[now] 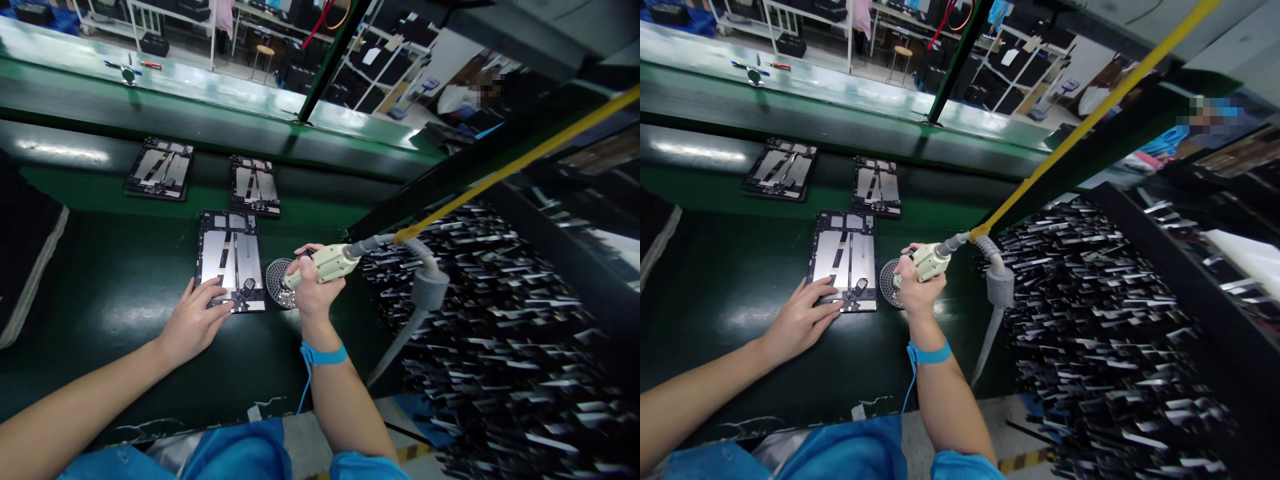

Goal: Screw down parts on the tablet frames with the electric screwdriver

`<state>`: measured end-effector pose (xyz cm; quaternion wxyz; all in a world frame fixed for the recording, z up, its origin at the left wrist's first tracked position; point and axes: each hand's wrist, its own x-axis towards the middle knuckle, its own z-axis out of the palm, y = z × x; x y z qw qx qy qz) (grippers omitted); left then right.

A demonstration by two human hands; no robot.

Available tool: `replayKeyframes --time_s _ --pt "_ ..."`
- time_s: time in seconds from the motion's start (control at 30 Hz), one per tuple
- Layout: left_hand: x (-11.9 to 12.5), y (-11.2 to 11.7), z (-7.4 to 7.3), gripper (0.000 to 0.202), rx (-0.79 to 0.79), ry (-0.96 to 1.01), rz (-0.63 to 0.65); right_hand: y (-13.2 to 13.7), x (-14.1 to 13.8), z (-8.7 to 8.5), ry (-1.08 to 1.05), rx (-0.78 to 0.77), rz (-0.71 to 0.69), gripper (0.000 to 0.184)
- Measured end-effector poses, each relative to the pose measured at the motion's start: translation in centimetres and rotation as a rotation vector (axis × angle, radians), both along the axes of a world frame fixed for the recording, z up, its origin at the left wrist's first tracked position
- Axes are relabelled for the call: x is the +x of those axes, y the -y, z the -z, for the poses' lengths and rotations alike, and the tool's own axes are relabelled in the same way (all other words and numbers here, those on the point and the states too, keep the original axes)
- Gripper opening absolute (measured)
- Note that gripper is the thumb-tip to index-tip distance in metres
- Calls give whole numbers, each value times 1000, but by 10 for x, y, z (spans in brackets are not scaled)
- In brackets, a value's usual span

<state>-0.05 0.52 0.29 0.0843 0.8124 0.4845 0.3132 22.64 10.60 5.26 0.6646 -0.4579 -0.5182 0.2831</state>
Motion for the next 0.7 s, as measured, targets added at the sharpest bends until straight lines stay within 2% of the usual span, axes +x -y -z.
replayKeyframes --time_s 0.13,0.33,0.57,0.7 --pt "1 -3 2 20 -2 18 1 9 -5 -10 -44 49 -27 19" --pt "2 -4 3 20 -14 15 6 29 -28 -23 -110 82 -179 19" --pt "3 -3 2 21 -22 41 -1 46 -54 -11 -100 -10 -413 28" --pt "3 -4 3 21 -18 48 2 48 -56 -7 -98 -7 -452 29"
